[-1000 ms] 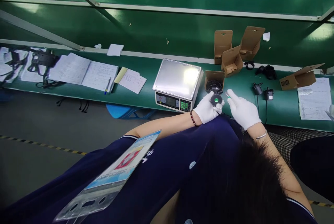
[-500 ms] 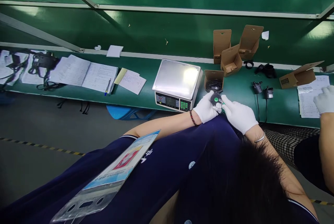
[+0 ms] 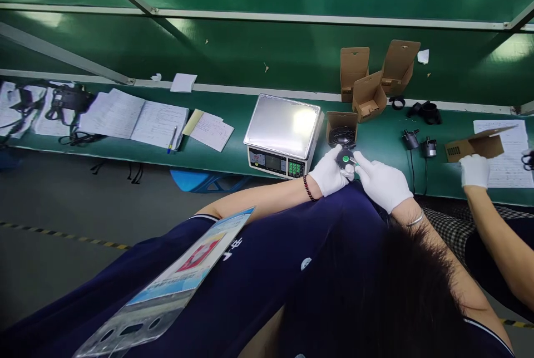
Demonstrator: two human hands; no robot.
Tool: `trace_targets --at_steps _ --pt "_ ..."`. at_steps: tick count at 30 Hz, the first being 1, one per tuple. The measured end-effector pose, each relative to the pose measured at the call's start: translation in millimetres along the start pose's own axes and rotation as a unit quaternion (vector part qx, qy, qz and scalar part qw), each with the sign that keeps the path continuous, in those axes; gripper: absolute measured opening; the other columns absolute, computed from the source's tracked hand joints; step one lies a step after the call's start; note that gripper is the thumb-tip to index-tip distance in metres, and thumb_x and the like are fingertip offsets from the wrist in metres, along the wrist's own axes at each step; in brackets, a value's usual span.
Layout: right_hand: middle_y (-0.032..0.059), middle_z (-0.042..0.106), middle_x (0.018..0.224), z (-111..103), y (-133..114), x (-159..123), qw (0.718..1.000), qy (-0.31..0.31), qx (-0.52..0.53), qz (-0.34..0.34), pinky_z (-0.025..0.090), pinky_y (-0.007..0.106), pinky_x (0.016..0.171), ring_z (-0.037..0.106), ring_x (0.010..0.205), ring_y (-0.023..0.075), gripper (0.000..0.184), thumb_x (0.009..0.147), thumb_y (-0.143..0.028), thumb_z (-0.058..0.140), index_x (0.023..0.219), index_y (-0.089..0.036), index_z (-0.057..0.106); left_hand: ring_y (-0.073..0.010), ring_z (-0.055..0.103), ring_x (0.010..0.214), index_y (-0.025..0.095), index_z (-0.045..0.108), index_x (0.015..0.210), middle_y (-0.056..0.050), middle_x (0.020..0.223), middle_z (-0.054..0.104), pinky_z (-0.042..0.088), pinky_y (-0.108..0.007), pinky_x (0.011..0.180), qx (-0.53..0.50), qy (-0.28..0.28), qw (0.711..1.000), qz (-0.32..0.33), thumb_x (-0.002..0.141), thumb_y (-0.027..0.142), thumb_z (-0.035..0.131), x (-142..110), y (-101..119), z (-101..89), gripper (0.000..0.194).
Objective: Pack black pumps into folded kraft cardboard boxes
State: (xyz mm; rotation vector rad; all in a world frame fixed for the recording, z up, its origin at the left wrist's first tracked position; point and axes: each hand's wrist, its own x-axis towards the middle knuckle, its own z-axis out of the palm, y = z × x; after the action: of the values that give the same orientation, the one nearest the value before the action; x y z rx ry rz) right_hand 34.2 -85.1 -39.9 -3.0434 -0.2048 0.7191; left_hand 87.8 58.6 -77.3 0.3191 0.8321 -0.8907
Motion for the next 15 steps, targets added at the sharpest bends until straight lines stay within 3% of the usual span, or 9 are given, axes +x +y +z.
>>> trace_targets --at_steps 3,15 --pt "0.0090 0.072 0.111 -0.8 0.1 -0.1 1.000 -0.003 0.001 -0.001 0.046 0.031 0.067 0.070 0.089 0.0261 0.053 0.106 -0.042 0.027 0.156 -0.031 0.035 -0.0087 0.046 0.041 0.015 0.051 0.078 -0.001 0.062 0.051 0.032 -0.016 0.035 0.039 -0.010 0.999 0.011 0.103 0.045 0.038 0.7 -0.2 -0.6 0.041" --pt "0.0094 0.072 0.108 4.8 3.3 2.9 1.000 0.002 0.002 -0.008 0.048 0.031 0.071 0.069 0.088 0.0244 0.052 0.105 -0.043 0.029 0.156 -0.031 0.037 -0.0087 0.045 0.041 0.016 0.049 0.077 -0.001 0.061 0.051 0.032 -0.016 0.035 0.037 -0.009 0.999 0.003 0.103 0.044 0.037 1.6 0.8 -1.9 0.041"
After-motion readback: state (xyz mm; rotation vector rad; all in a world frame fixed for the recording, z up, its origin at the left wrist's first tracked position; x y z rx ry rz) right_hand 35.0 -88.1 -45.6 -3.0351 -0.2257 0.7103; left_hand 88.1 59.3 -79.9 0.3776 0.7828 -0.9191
